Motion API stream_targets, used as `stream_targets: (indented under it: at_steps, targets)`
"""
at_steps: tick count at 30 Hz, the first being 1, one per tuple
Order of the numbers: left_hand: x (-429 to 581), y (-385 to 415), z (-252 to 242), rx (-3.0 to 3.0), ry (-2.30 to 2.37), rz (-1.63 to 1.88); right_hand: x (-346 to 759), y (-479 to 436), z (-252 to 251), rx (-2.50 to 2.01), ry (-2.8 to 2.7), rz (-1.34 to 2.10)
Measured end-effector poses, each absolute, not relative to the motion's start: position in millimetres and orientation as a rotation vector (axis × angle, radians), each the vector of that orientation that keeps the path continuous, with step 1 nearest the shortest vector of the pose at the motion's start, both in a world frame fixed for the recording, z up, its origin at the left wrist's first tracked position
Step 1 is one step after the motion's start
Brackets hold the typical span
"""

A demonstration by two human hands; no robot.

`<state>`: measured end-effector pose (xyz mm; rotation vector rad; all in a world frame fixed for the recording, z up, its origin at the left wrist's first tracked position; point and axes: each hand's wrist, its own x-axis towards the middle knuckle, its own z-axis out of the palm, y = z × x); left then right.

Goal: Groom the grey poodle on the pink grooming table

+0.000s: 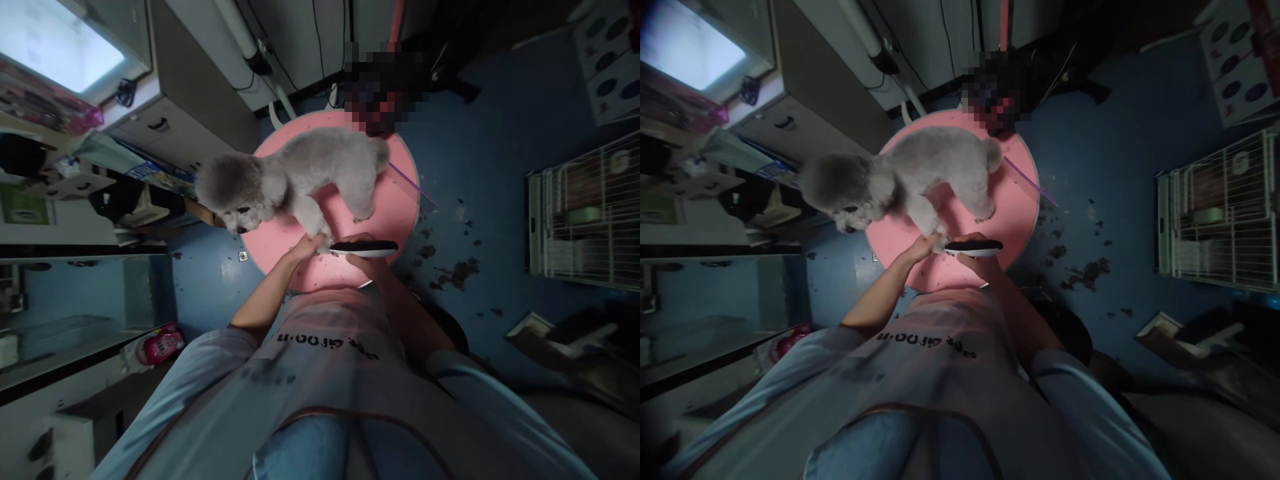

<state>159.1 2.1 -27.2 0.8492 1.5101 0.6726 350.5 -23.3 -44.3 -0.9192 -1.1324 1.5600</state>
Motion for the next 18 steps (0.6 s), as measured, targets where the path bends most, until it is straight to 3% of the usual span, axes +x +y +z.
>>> stream_targets:
  at_steps: [6, 12, 18]
  targets:
    - [155, 0, -34, 0.878, 1.517, 0.650, 367, -11, -41, -0.904, -1.270, 1.784]
    - [154, -2, -42, 0.928, 1.500, 0.631, 359, -13, -48, -1.074, -1.083, 1.433]
    - [156, -2, -40, 0.907, 1.510, 0.625, 356, -26, -44, -1.025, -1.313, 1.454]
